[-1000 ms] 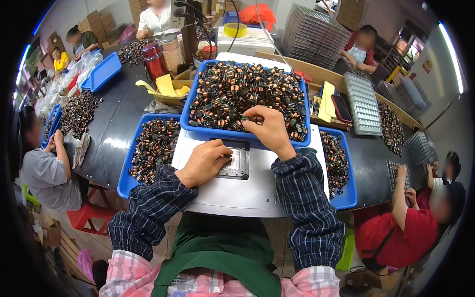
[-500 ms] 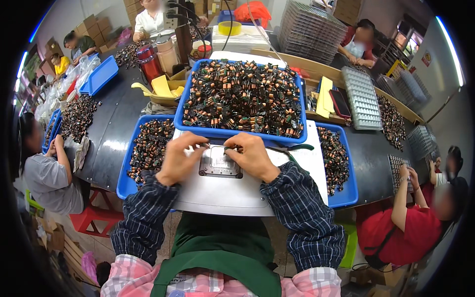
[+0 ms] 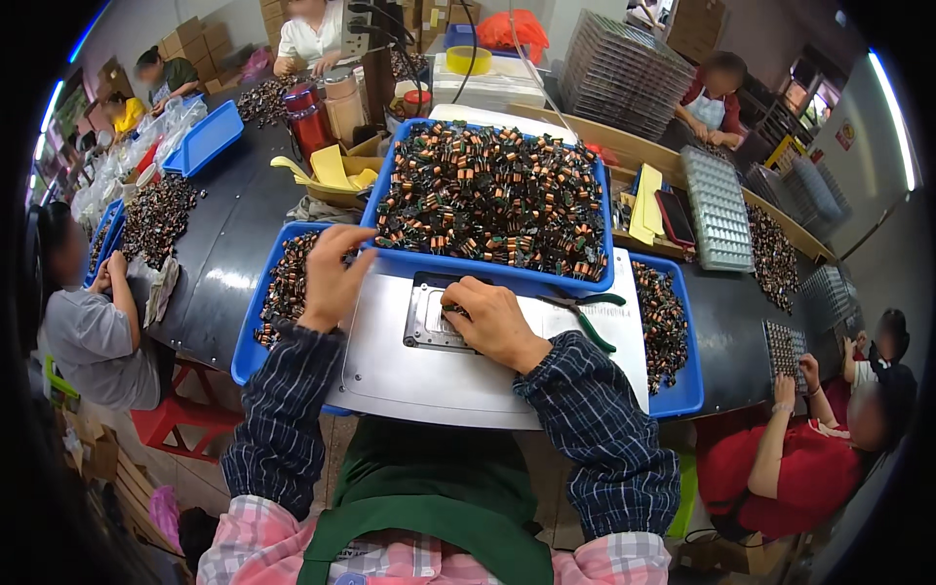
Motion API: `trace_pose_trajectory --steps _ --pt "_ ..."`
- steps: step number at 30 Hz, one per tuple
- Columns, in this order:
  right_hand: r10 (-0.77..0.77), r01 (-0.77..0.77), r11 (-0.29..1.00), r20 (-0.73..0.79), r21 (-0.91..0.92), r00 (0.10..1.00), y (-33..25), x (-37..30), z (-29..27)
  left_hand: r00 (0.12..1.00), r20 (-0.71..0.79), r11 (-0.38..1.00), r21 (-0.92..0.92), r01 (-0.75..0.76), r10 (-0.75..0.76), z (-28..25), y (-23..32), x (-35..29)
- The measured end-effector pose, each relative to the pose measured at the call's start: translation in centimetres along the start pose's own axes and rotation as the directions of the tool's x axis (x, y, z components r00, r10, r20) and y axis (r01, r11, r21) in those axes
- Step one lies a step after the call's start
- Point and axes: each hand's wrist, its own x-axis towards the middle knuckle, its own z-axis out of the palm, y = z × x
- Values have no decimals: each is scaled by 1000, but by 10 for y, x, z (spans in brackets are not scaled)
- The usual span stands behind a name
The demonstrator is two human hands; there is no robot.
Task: The person tests electronic components by picking them from a tray, placing them into a machine fixture one at a time by hand, and sorting them into an adjacent tray.
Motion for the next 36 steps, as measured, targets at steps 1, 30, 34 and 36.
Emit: trace_pose_trajectory --steps 1,30,34,36 --pt "-16 15 1000 -11 -8 1000 0 0 0 999 11 999 -11 -39 39 7 9 8" --pt "93 -164 905 -193 -394 977 36 32 -42 909 259 693 -588 417 -328 33 48 1" --pt "144 -156 988 -265 -23 953 27 26 -52 892 326 655 -605 452 -314 32 36 -8" --pt "250 -230 959 -117 167 961 15 20 -52 926 279 644 -665 377 -254 32 34 -10"
